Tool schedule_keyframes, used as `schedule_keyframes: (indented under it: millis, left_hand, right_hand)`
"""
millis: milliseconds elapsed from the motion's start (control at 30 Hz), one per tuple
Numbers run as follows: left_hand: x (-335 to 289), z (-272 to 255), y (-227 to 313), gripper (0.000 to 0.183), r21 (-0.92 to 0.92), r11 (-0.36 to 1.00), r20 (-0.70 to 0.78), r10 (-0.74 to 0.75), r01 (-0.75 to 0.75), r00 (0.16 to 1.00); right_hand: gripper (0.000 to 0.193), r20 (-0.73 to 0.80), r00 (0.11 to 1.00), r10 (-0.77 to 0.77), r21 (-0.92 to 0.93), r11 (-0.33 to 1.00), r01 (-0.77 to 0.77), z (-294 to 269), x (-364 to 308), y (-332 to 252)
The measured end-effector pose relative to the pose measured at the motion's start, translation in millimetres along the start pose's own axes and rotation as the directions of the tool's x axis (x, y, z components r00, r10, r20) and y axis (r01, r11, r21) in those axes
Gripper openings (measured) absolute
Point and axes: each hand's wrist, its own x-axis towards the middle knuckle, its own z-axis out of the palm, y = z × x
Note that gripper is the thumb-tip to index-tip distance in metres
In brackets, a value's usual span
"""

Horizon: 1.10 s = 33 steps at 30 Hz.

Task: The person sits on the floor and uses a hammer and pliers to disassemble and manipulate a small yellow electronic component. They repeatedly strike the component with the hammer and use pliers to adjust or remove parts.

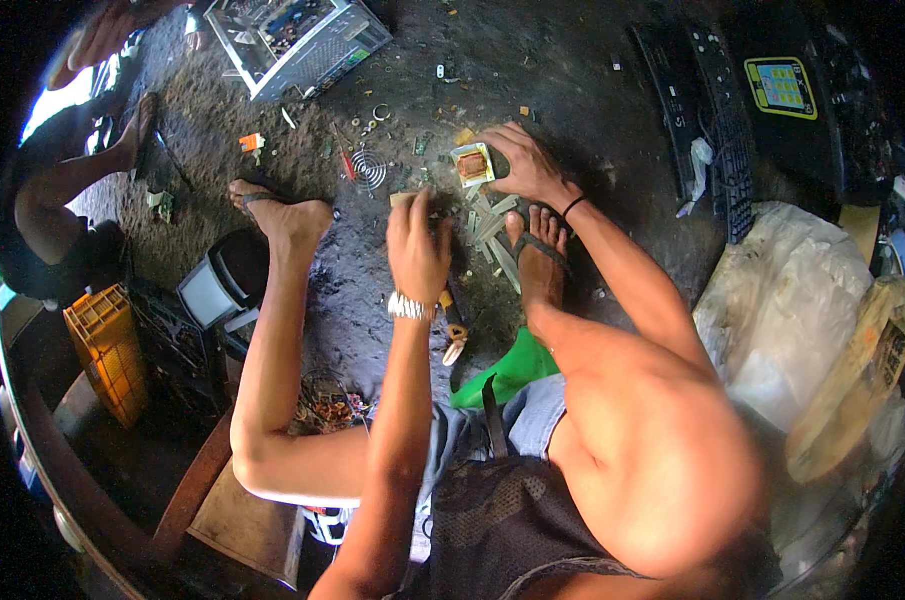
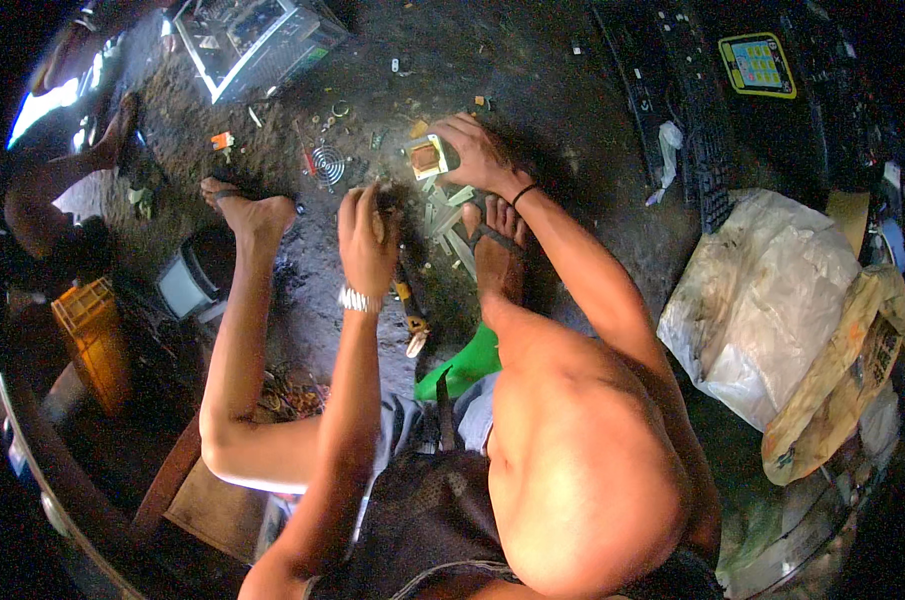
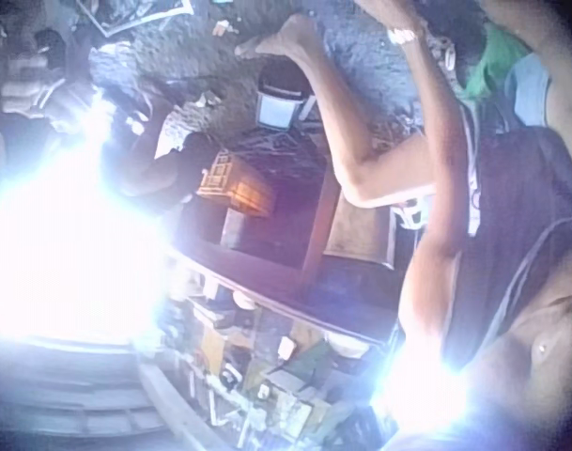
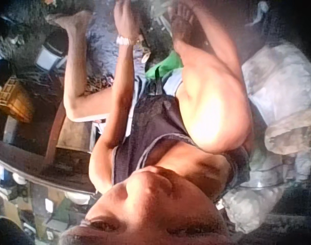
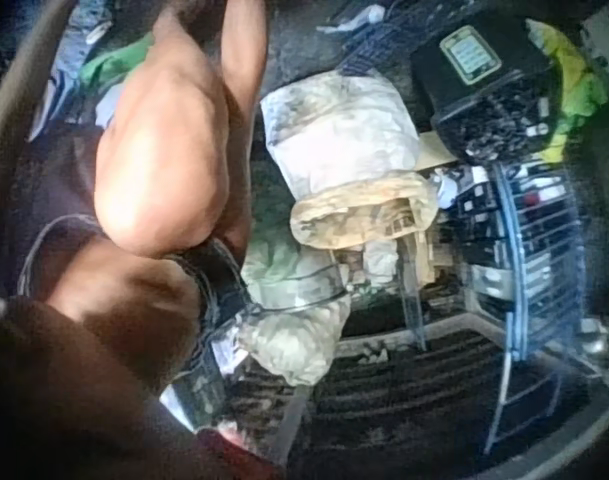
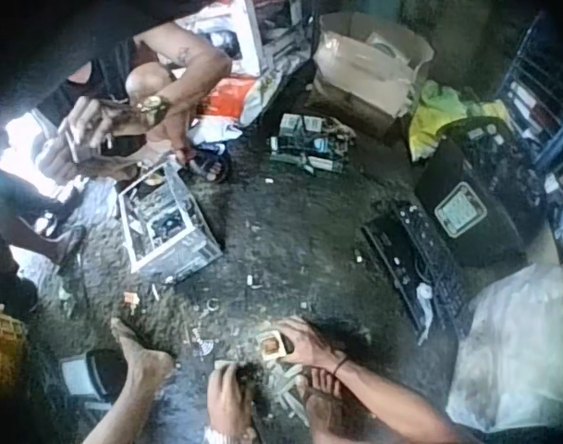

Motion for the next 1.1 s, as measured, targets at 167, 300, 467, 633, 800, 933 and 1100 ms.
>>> schedule_keyframes:
  millis: [167,300,467,633,800,933,1100]
  left_hand:
    - [64.2,34.1,-29.6,0.065,0.127,0.95,0.297,0.237,-0.284,0.925]
    - [76.5,48.9,-39.8,0.051,0.046,0.938,0.373,0.302,-0.342,0.877]
    - [78.3,50.2,-33.0,0.059,0.065,0.951,0.337,0.265,-0.303,0.904]
    - [36.3,53.5,-16.1,0.051,0.147,0.929,0.086,0.331,-0.341,0.94]
    - [-77.2,44.2,-17.7,0.069,0.202,0.966,0.102,-0.185,0.161,0.977]
    - [-135.0,50.9,-24.4,0.061,0.178,0.834,-0.012,-0.529,0.522,0.849]
    - [-129.1,38.6,-39.9,0.059,-0.003,0.835,0.184,-0.54,0.55,0.822]
  right_hand:
    - [0.079,-0.036,0.993,-0.113,-0.003,0.994,0.113,9.3,7.4,-3.5]
    - [0.071,-0.026,0.994,-0.102,0.019,0.995,0.102,4.5,7.7,0.5]
    - [0.068,0.051,0.996,-0.076,0.078,0.994,0.072,5.2,2.9,-8.5]
    - [0.068,-0.107,0.982,-0.155,-0.057,0.987,0.149,3.3,-21.8,-10.8]
    - [0.057,-0.024,1.0,-0.007,0.122,0.993,0.01,-15.1,-47.9,-14.2]
    - [0.05,-0.095,0.994,0.054,0.133,0.99,-0.041,-8.8,-54.9,-12.3]
    - [0.046,-0.104,0.984,0.144,0.179,0.976,-0.124,-8.2,-46.2,-8.3]
